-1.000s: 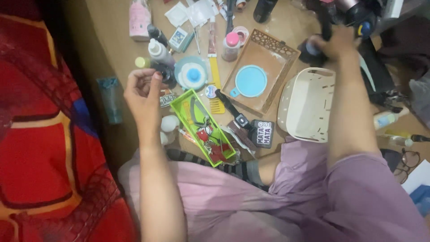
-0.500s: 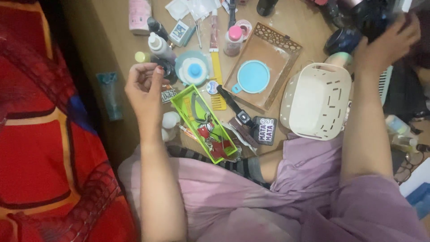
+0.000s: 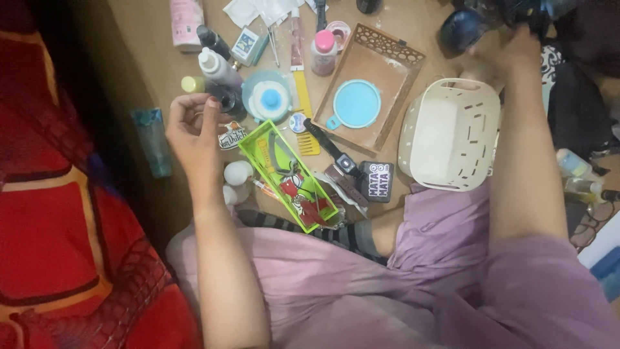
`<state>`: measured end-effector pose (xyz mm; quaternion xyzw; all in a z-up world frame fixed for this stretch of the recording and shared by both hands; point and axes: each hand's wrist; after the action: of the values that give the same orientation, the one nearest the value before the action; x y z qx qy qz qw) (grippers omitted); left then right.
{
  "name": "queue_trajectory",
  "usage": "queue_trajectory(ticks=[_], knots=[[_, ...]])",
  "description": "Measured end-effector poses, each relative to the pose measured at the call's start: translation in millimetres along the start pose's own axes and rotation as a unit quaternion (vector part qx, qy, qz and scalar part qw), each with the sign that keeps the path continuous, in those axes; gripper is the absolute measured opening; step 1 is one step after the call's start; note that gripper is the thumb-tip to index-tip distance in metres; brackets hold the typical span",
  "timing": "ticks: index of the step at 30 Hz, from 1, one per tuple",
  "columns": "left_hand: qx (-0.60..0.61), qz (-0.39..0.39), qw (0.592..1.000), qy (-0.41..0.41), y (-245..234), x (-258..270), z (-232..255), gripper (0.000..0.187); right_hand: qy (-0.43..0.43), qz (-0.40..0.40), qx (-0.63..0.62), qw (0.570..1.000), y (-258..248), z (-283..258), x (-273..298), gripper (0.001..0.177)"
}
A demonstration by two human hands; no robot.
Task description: Organizing various toiletries, containers, and personal items while sitting on a mat or mattress on the floor.
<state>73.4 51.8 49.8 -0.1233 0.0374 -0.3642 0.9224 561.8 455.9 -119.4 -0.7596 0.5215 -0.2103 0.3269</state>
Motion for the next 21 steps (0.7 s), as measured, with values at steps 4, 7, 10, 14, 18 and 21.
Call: queue_trajectory(ticks=[4,7,10,14,18,21], knots=[[0.025,-0.016,1.000,0.000,3.4,1.3,-3.1,0.017,0.276,-0.082,0.028,0.957,-2.0,-46.0,26.8,0.110],[0.025,-0.020,0.999,0.008,3.2,1.0,-2.1,0.018,0.354,-0.083,-0.029,0.931,-9.0,-91.8,42.8,0.104],[0.011,-0.010,1.000,0.008,-0.4,4.3,1.7,0.018,0.305,0.018,-0.043,0.951,-6.5,-86.8,55.3,0.095],[-0.010,-0.001,1.000,0.020,-1.7,3.8,0.6,0.016,0.023,0.161,0.004,0.987,5.6,0.3,66.6,0.077],[-0.014,-0.013,1.000,0.005,0.9,1.4,-6.7,0.016,0.010,0.138,0.011,0.990,-3.4,-3.1,68.4,0.074],[0.005,-0.010,1.000,0.001,4.1,-0.1,3.1,0.015,0.052,0.148,0.145,0.977,-7.7,-38.5,56.1,0.080]])
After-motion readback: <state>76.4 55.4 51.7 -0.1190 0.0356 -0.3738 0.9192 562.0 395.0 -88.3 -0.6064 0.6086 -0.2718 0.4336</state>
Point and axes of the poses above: each hand's wrist, its own x-axis away from the middle knuckle, its own y-axis out of the palm, z = x × y, and after that the axes turned 13 degrees about -x, right-handed
